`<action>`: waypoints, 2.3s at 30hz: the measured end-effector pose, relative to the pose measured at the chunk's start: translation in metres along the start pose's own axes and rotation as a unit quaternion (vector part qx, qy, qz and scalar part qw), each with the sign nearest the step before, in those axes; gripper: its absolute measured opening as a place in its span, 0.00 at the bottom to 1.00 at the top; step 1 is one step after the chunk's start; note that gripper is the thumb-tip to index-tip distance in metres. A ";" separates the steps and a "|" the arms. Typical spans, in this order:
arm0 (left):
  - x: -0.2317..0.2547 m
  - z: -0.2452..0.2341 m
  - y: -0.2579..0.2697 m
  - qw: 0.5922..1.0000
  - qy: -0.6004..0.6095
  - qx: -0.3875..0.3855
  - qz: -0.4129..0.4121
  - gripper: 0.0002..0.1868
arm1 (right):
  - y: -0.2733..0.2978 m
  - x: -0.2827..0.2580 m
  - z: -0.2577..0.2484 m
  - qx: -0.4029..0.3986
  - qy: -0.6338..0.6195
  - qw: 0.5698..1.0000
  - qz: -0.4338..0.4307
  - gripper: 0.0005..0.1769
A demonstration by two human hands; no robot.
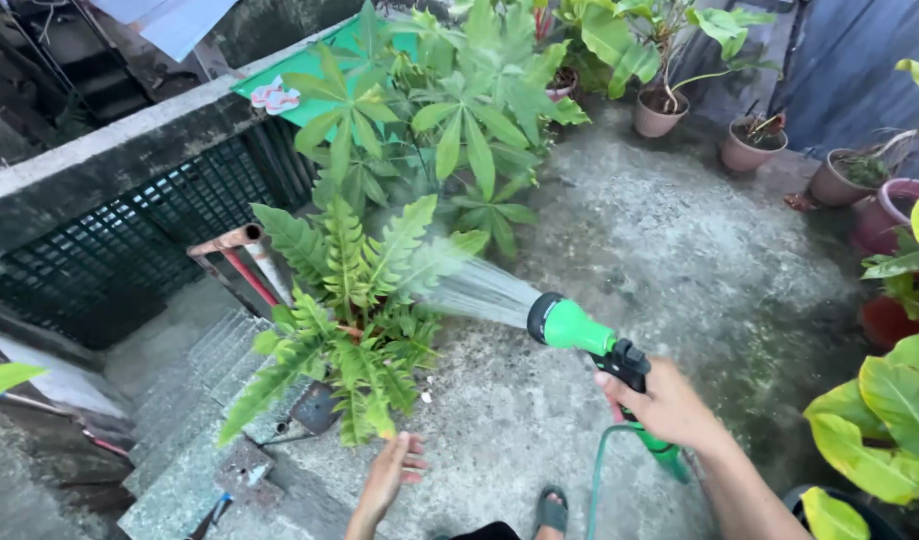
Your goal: Watering various potted plants on a balcony using a hose with a spray nozzle.
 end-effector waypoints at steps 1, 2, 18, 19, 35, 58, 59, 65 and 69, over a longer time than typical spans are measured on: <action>-0.008 0.004 -0.008 1.000 0.003 0.016 0.000 0.31 | -0.002 0.008 -0.006 -0.029 0.004 1.000 0.001 0.26; -0.013 0.011 -0.020 1.000 0.000 0.017 0.003 0.31 | -0.008 0.013 -0.019 -0.027 0.001 1.000 -0.002 0.26; 0.023 0.189 -0.123 0.999 0.002 0.040 0.029 0.29 | -0.137 0.073 -0.291 0.272 -0.142 0.932 -0.191 0.18; 0.016 0.183 -0.135 0.999 0.029 0.039 0.021 0.29 | -0.138 0.079 -0.298 0.324 -0.106 0.913 -0.223 0.22; 0.090 0.231 -0.286 0.999 -0.027 -0.023 0.039 0.30 | -0.220 0.063 -0.399 0.449 -0.217 0.838 -0.221 0.13; 0.077 0.221 -0.394 0.995 -0.084 -0.053 0.023 0.29 | -0.278 0.150 -0.426 0.442 -0.164 0.878 -0.081 0.15; 0.078 0.224 -0.396 0.994 -0.090 -0.060 0.021 0.29 | -0.274 0.156 -0.429 0.449 -0.166 0.875 -0.076 0.15; 0.072 0.244 -0.403 0.985 -0.148 -0.080 -0.026 0.29 | -0.222 0.198 -0.448 0.472 -0.177 0.861 -0.072 0.13; 0.068 0.271 -0.404 0.983 -0.155 -0.092 -0.035 0.27 | -0.139 0.259 -0.466 0.646 -0.183 0.737 -0.074 0.14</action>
Point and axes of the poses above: each hand's wrist, its own y-axis away from the middle knuckle, its own z-axis out of the palm, x = y × z, the point moved 9 cm from there along -y, towards the middle knuckle, and after that the axes turned 6 degrees about -x, right-handed, at the moved point
